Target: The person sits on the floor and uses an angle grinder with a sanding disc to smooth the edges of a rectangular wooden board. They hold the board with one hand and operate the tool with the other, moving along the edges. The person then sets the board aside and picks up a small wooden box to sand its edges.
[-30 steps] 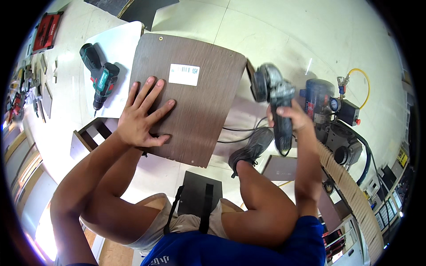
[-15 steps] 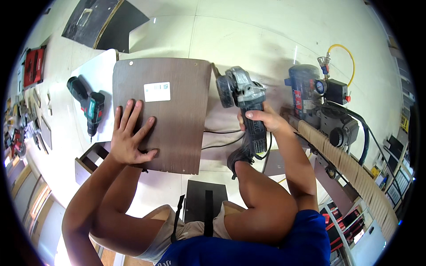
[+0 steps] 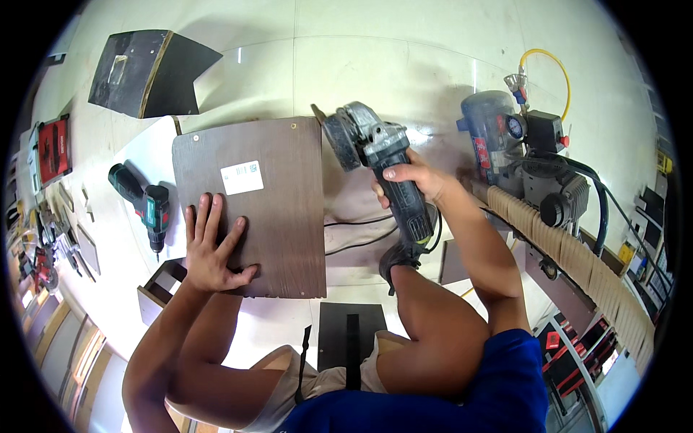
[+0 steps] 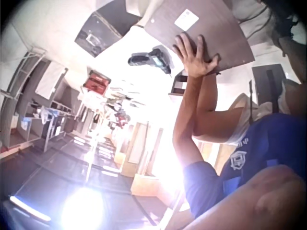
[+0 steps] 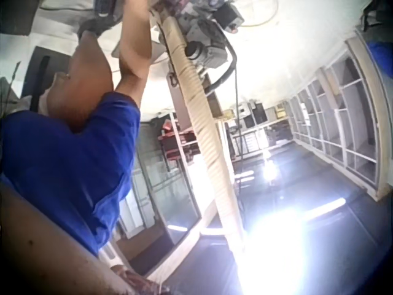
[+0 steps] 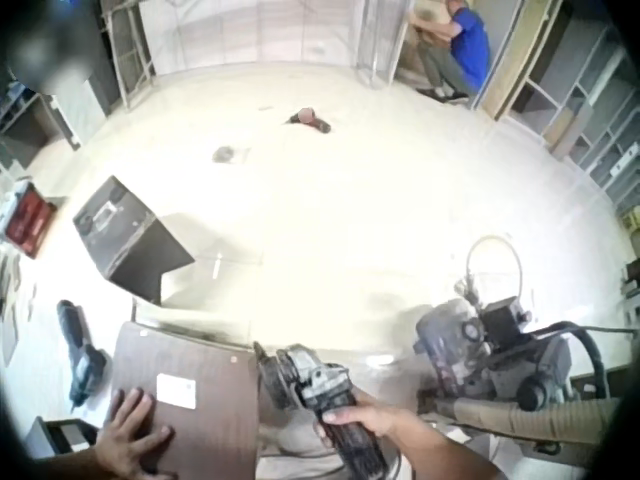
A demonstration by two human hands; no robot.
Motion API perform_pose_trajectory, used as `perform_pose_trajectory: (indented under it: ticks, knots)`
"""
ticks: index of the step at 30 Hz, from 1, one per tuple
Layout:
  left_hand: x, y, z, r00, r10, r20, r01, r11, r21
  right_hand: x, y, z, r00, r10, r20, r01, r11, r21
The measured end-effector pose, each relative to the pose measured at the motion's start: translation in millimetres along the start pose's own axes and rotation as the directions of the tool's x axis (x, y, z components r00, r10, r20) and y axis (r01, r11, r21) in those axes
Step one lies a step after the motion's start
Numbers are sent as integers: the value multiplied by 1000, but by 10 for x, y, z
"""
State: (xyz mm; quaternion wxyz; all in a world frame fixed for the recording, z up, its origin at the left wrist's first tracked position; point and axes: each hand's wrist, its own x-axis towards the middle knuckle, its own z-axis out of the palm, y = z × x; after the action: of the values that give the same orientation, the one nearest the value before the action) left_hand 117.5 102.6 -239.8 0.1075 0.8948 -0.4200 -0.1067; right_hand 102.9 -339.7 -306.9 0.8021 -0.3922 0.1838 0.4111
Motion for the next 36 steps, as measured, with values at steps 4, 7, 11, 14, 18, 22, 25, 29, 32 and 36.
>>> perform_pose_trajectory:
  ticks: [4,7,11,14,18,22,25,29,32,36]
  knots:
    - [-18,-8,16,1000,4,-4,-4,1000,-2,-36,-15,44,1000,11,10,-11,1000,19]
    - [-2,3,-15,1000,13,5,-13,1000,3,-143,53,24,1000,-5,18,5,1000,25]
    - [7,18,0,1000,9,0,-9,1000,0,-18,-152,3,999,-34,4,34,997,-64]
    - [-7,-7,15,1000,1,-14,-2,1000,-11,87,-209,-46,997,14,71,-10,998,-62]
    - [11,14,-11,1000,25,-4,-25,1000,14,-128,-90,-45,997,-1,80,0,1000,7]
    - [14,12,-4,1000,17,16,-17,1000,23,-76,-149,-88,998,-2,68,5,998,-57]
    - [2,-3,3,1000,25,-2,-25,1000,17,-43,-226,-44,998,-12,58,17,997,-81]
    - [6,8,-11,1000,24,6,-24,999,26,-209,-183,-73,998,-8,64,13,997,-81]
    - [9,6,-5,1000,29,9,-29,999,32,-140,-262,-118,997,10,82,-1,994,-107]
    - [4,-1,-5,1000,0,-10,0,1000,-8,91,-507,-131,993,75,93,-58,983,-176]
